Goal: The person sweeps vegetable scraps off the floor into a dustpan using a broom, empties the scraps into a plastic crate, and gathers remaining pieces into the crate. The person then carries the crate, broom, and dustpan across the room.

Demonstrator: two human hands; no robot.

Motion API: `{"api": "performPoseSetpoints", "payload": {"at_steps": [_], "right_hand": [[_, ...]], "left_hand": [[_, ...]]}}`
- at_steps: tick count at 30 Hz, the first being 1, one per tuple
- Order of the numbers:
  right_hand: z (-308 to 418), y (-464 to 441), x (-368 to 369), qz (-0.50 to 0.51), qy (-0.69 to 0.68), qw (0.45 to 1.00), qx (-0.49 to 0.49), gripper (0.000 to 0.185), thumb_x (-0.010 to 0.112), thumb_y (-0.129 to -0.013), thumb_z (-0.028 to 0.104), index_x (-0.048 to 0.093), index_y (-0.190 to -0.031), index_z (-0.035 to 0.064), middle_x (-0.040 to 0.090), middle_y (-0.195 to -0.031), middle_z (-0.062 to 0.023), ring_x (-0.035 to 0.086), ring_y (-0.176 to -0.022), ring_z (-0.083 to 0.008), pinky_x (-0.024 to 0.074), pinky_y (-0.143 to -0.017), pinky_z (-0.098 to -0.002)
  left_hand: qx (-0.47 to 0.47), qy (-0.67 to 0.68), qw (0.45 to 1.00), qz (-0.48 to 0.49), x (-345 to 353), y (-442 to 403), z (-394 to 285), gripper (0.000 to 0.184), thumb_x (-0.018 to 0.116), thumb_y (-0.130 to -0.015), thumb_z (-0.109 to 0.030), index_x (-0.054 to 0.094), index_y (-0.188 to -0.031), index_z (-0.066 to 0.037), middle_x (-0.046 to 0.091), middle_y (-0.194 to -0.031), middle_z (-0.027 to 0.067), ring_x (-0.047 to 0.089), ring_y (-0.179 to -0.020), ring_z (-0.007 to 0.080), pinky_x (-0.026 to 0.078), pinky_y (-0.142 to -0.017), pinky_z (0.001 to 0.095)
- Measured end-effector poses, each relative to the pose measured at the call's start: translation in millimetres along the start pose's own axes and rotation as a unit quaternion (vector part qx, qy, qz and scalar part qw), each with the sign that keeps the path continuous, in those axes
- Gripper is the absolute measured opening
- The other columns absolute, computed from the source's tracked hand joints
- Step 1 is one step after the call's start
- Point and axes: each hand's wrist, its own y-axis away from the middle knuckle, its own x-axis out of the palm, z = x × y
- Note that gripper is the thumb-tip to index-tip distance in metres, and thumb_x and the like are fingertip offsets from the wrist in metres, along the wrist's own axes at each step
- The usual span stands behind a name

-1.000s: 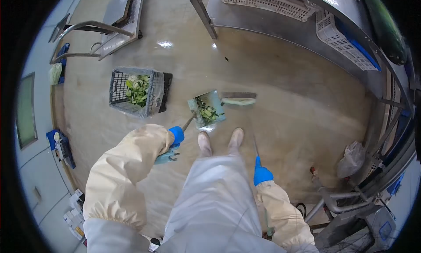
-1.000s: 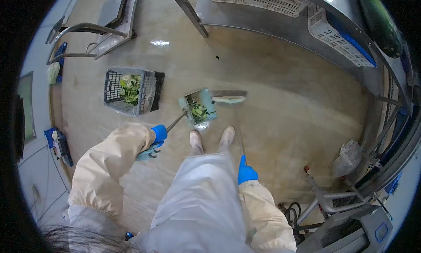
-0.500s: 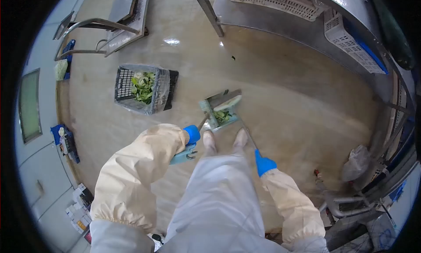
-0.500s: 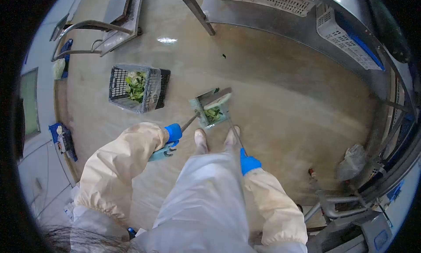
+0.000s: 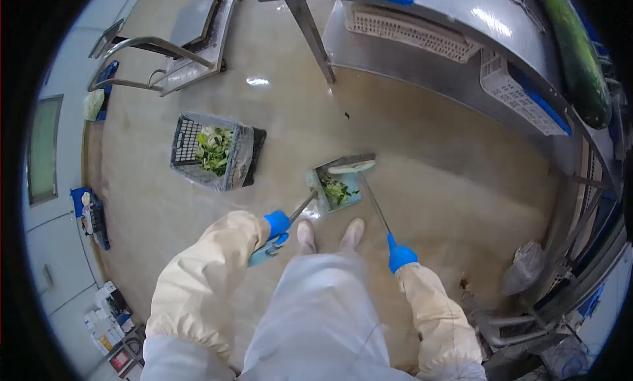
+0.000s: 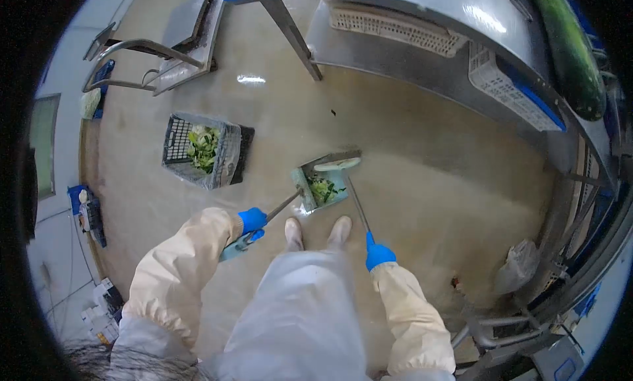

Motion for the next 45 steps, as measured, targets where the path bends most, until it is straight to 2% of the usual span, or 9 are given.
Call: {"api": "performPoseSetpoints", "payload": {"at_steps": [4,6,8,10,21,26,34,41,45], "right_hand": [[-11,-71,-42,-0.097,-0.066,0.99,0.077,0.058,0.037,-0.076,0.009,0.012,-0.128,0.0139,0.054,-0.094,-0.0202,0.053,-0.087,-0.0325,0.0432,-0.073,-0.0406],[-2,-107,-91,-0.132,-0.103,0.98,0.11,0.046,0.032,-0.081,0.022,0.022,-0.125,0.0125,0.054,-0.095,-0.0205,0.051,-0.09,-0.0331,0.0418,-0.075,-0.0414],[11,-147,-122,-0.126,-0.144,0.969,0.156,0.041,0.026,-0.082,0.027,0.032,-0.119,0.009,0.054,-0.094,-0.0198,0.052,-0.089,-0.034,0.041,-0.076,-0.0416],[22,-162,-130,-0.116,-0.184,0.953,0.209,0.045,0.021,-0.084,0.033,0.042,-0.113,0.0055,0.055,-0.093,-0.019,0.052,-0.087,-0.0349,0.0403,-0.076,-0.0418],[35,-100,-117,-0.124,0.047,0.991,-0.027,0.042,0.024,-0.084,0.03,0.036,-0.118,0.0087,0.056,-0.086,-0.0196,0.053,-0.085,-0.0335,0.0424,-0.071,-0.0423],[46,-100,-133,-0.105,0.007,0.989,0.104,0.041,0.026,-0.084,0.026,0.029,-0.121,0.0093,0.056,-0.084,-0.0196,0.055,-0.081,-0.033,0.0437,-0.068,-0.0415],[96,-113,-56,0.021,0.048,0.995,-0.084,0.04,0.024,-0.085,0.025,0.026,-0.121,0.0088,0.054,-0.091,-0.0221,0.053,-0.082,-0.0363,0.0445,-0.067,-0.0437],[68,24,-54,-0.104,-0.071,0.991,0.042,0.054,0.043,-0.077,0.02,0.02,-0.125,0.0092,0.057,-0.073,-0.019,0.055,-0.062,-0.0344,0.0438,-0.055,-0.0421],[35,65,-20,-0.217,-0.383,0.897,0.034,0.029,0.05,-0.074,0.015,0.043,-0.101,0.0082,0.054,-0.061,-0.0155,0.054,-0.051,-0.0309,0.0416,-0.047,-0.0398]], "left_hand": [[-0.034,0.224,0.974,0.012,4,-9,51,0.019,0.047,-0.073,-0.015,0.057,-0.065,-0.001,0.057,-0.066,0.0163,0.056,-0.054,0.0235,0.044,-0.049,0.0336],[-0.169,0.616,0.765,0.078,-10,3,62,0.021,0.045,-0.075,-0.013,0.049,-0.057,-0.003,0.052,-0.055,0.0129,0.053,-0.047,0.0181,0.041,-0.041,0.0294],[-0.14,0.548,0.823,0.056,-43,19,55,0.022,0.044,-0.077,-0.012,0.044,-0.056,-0.005,0.046,-0.05,0.0098,0.05,-0.046,0.0152,0.039,-0.037,0.0268],[-0.229,0.653,0.704,0.16,-70,16,59,0.023,0.04,-0.08,-0.02,0.045,-0.084,0.003,0.047,-0.057,0.0104,0.044,-0.042,0.0151,0.038,-0.038,0.0279],[-0.117,0.466,0.872,0.089,-116,-22,67,0.022,0.042,-0.079,-0.019,0.047,-0.078,0.002,0.048,-0.057,0.0126,0.045,-0.041,0.0176,0.038,-0.037,0.0295],[-0.12,0.449,0.882,0.079,-126,-31,62,0.022,0.043,-0.079,-0.019,0.048,-0.075,0.002,0.049,-0.058,0.0136,0.046,-0.041,0.0187,0.038,-0.037,0.0302],[-0.142,0.504,0.851,0.043,-121,-29,54,0.022,0.045,-0.078,-0.019,0.049,-0.071,0.002,0.051,-0.058,0.0153,0.047,-0.04,0.0205,0.037,-0.036,0.0313],[-0.043,0.485,0.872,-0.047,-40,58,81,0.019,0.044,-0.079,-0.017,0.048,-0.073,0.001,0.05,-0.057,0.0145,0.046,-0.037,0.0185,0.036,-0.033,0.03],[-0.028,0.704,0.692,-0.156,33,199,76,0.033,0.047,-0.078,-0.012,0.042,-0.109,-0.003,0.05,-0.057,0.0093,0.045,-0.036,0.0142,0.036,-0.031,0.0248]]}}
